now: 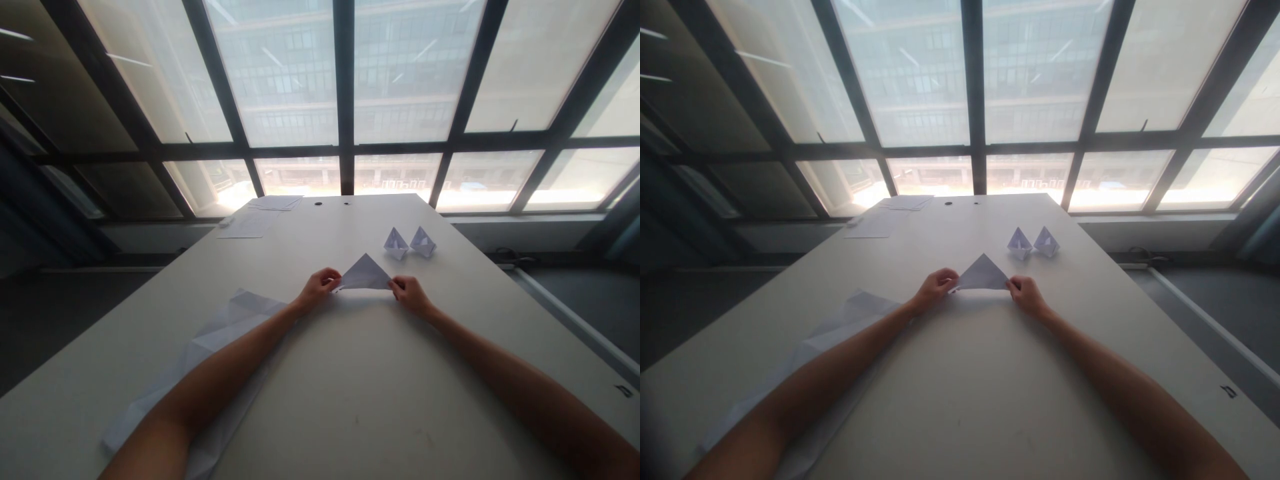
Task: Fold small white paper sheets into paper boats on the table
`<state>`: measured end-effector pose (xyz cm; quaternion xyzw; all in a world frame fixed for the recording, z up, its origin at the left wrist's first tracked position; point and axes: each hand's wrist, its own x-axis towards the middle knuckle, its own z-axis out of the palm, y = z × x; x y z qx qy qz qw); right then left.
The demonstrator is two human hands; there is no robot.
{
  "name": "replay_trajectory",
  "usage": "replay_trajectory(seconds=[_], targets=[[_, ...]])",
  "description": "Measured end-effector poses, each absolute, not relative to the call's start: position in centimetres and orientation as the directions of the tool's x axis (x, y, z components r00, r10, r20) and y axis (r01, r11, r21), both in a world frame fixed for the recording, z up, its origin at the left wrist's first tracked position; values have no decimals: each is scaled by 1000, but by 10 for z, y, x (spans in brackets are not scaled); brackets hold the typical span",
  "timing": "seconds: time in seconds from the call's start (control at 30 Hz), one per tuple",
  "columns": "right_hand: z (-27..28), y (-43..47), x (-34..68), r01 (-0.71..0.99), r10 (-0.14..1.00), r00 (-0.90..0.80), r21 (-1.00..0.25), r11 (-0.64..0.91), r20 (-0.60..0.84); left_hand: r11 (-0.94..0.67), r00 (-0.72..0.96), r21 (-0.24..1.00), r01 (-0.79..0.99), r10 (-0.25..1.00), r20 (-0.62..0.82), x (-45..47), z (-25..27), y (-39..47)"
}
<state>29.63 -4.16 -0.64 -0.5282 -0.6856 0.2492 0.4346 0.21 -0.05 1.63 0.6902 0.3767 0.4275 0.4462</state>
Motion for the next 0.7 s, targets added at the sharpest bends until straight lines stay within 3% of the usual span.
replay_trajectory(seconds=[0.23, 0.47, 0.7], targets=[[-5, -41, 296, 498, 943, -31, -812, 303, 332, -211, 357, 975, -69, 908, 221, -1, 18, -2], [-3, -43, 295, 507, 941, -31, -806, 306, 337, -292, 347, 954, 60, 903, 255, -1, 15, -4], [-4, -41, 295, 488, 946, -14, -824, 288, 323, -333, 396, 942, 35, 870, 293, -1, 19, -8]])
